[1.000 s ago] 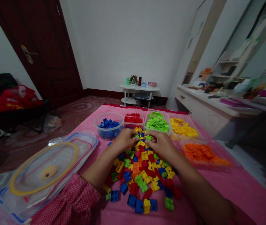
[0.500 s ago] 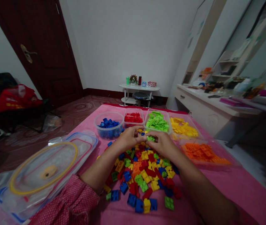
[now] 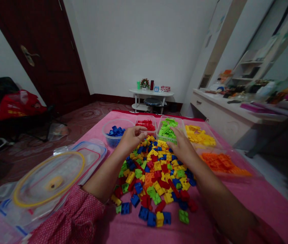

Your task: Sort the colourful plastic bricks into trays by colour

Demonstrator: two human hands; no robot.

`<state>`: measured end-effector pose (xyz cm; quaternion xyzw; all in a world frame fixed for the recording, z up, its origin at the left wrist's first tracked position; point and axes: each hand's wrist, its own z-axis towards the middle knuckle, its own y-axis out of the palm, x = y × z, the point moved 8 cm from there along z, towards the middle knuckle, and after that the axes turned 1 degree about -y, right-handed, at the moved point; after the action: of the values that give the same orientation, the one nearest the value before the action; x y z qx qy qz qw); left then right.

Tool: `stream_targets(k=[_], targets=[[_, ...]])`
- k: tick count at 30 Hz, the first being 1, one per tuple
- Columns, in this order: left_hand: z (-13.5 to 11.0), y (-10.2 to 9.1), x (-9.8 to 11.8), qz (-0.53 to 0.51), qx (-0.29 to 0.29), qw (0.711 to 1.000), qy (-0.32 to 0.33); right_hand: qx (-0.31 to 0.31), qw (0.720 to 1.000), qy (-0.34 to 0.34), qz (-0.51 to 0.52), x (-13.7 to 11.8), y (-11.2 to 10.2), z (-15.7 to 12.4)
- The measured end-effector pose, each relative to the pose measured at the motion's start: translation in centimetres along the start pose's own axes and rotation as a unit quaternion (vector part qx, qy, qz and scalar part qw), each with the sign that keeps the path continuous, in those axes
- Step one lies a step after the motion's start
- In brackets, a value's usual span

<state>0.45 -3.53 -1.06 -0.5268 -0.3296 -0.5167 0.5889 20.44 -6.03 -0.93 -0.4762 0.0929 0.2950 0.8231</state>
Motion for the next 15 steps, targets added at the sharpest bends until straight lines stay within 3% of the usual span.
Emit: stream_targets(k=[3, 7, 11, 15], targets=[[0.1, -0.6, 0.2, 0.005, 0.016, 1.000, 0.009, -0.021, 1.000, 0.006, -0.018, 0.0, 0.4, -0.3], [0.2, -1.0, 0.4, 0.011, 0.029, 0.999, 0.017, -0.103, 0.993, 0.031, -0.056, 0.8, 0.5, 0.0], [0.1, -0.8, 0.7, -0.004, 0.033, 0.999, 0.012, -0.158, 0.982, 0.002, -0.107, 1.0, 0.6, 2.1], [-0.2, -0.4, 1.0, -0.020, 0.024, 0.999, 0.000, -0.226, 0.971, 0.012, -0.078, 2.6, 3.1, 5.2]])
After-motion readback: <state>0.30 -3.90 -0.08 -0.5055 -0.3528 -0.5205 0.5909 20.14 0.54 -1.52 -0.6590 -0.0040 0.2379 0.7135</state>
